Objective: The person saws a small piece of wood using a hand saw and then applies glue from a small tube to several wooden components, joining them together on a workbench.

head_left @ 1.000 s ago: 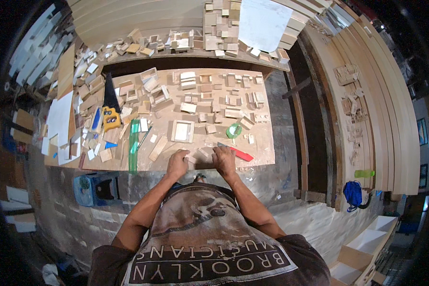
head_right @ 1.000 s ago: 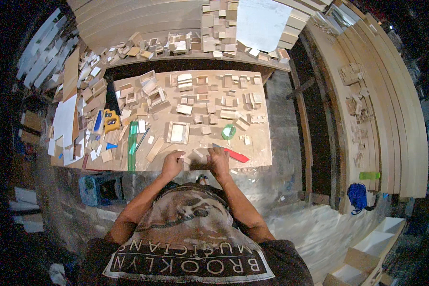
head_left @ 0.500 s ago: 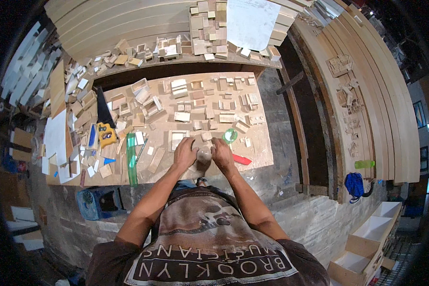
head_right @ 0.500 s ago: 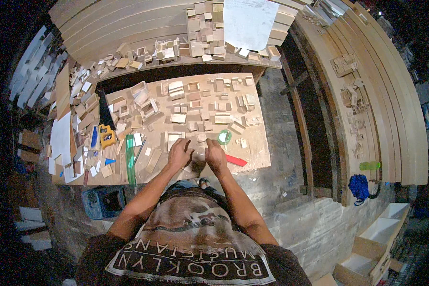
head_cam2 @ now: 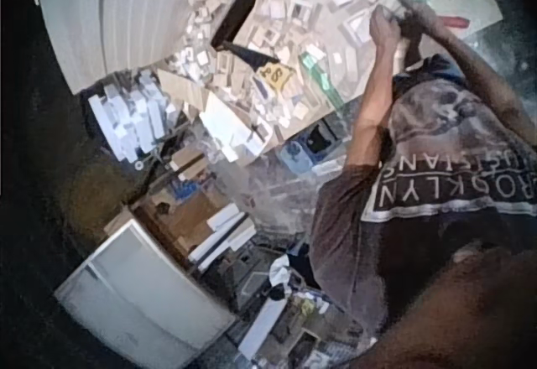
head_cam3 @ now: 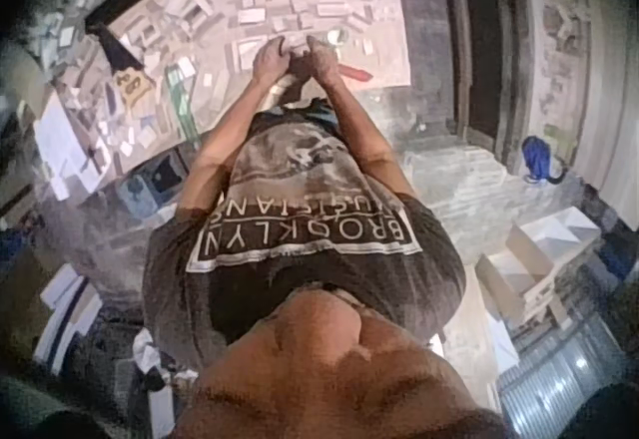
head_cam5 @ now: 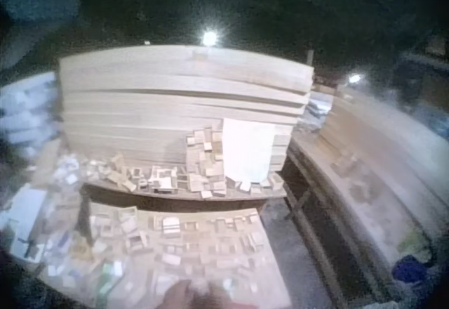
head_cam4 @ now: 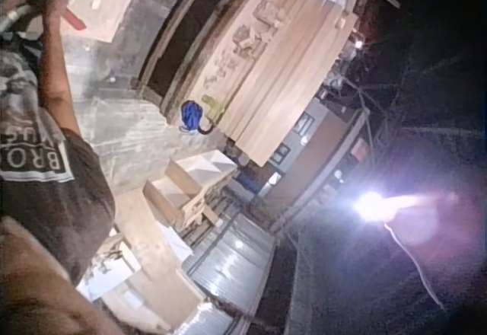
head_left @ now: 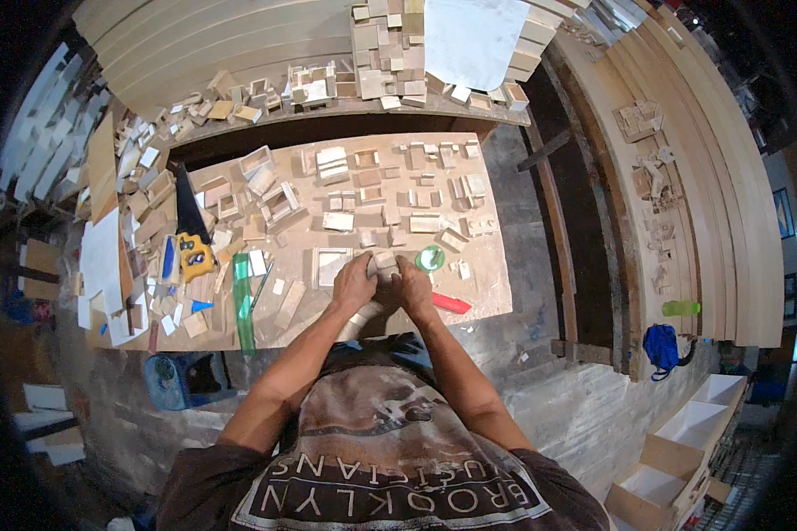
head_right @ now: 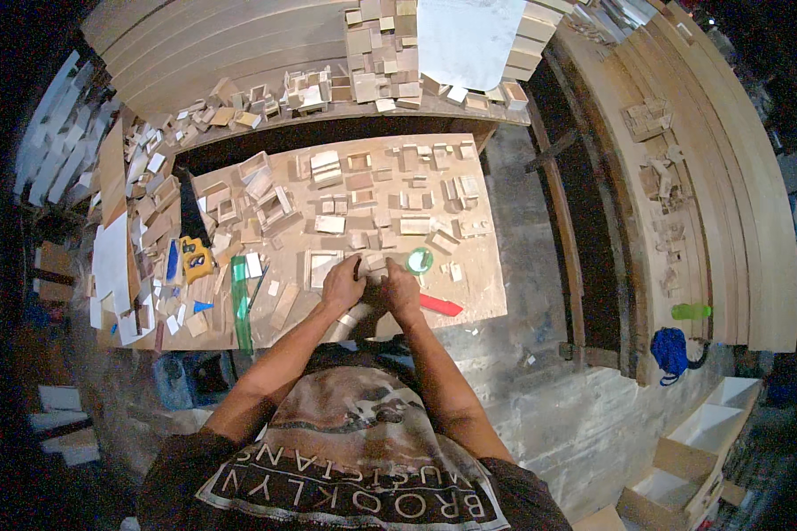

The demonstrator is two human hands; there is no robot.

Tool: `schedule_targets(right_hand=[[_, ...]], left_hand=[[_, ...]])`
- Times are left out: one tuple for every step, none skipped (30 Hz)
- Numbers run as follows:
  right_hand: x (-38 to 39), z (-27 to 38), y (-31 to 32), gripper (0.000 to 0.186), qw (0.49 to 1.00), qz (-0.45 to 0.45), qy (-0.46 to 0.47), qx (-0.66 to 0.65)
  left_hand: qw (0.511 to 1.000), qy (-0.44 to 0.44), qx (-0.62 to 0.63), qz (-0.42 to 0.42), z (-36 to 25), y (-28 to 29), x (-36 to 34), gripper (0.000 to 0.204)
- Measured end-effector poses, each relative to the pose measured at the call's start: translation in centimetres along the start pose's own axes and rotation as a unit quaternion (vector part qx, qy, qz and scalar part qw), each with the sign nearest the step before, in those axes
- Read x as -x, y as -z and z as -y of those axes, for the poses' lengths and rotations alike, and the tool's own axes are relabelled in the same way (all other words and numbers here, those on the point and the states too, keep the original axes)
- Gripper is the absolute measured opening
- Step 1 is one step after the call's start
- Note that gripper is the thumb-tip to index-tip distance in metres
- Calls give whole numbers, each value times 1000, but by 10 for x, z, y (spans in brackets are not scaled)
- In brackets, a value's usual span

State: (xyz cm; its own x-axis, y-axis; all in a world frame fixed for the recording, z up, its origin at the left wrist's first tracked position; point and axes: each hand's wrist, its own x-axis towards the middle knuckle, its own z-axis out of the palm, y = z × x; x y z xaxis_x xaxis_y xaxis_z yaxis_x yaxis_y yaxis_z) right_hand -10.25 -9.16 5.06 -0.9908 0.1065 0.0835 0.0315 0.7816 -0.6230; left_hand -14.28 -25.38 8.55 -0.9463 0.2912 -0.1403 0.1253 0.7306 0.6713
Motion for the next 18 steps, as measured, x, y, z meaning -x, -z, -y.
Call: schedule_targets(right_hand=[[-1, 0, 0, 33, 1000, 1, -1, -2], [-2, -1, 1, 31, 1000, 6, 9, -23], [-1, -4, 5, 30, 999, 13, 17, -42], [0, -7, 7, 29, 998, 19, 26, -60], [-1, -9, 8, 31, 996, 36, 17, -74], [-4, -11, 9, 32, 995, 53, 10, -87], [-5, -13, 10, 34, 993, 69, 2, -100], [-4, -15, 11, 33, 994, 64, 14, -93], [-5, -16, 10, 32, 994, 58, 27, -87], [-6, -16, 9, 30, 995, 52, 40, -81], [-7, -15, 6, 33, 997, 59, 15, -47], [-7, -9, 6, 35, 998, 66, -10, -12], [-8, -3, 6, 37, 996, 74, -34, 24], [-9, 2, 8, 37, 997, 67, -4, 39], [-9, 6, 11, 38, 996, 61, 25, 55], [-9, 10, 14, 38, 995, 54, 54, 71], [-12, 14, 17, 37, 993, 89, 43, 66], [-18, 19, 22, 37, 990, 123, 32, 62]], left_hand=[[1000, 11, 1, 9, -5, 1, -1, 49], [1000, 22, 3, 18, -7, 2, -2, 50], [1000, 13, 3, 1, -8, -2, 0, 49], [1000, 20, 2, -2, -7, -3, -1, 49], [1000, 26, 1, -6, -5, -3, -4, 48], [999, 31, 1, -10, -5, -2, -7, 48], [999, 10, -2, -52, -2, -8, -7, 45], [999, 15, -2, -41, -1, -12, -7, 43], [999, 20, -3, -31, -2, -12, -8, 42], [999, 25, -4, -22, -2, -12, -9, 41], [999, 21, -7, -29, -2, -11, -10, 39], [999, 18, -7, -35, -2, -11, -10, 38], [999, 15, -7, -42, -2, -12, -10, 37], [999, 24, -9, -26, -2, -11, -10, 37], [999, 34, -8, -10, -8, -7, -10, 38], [999, 44, -8, 7, -13, -3, -9, 39], [999, 44, -11, 15, -15, -1, -10, 39], [999, 44, -15, 23, -18, 2, -10, 38]])
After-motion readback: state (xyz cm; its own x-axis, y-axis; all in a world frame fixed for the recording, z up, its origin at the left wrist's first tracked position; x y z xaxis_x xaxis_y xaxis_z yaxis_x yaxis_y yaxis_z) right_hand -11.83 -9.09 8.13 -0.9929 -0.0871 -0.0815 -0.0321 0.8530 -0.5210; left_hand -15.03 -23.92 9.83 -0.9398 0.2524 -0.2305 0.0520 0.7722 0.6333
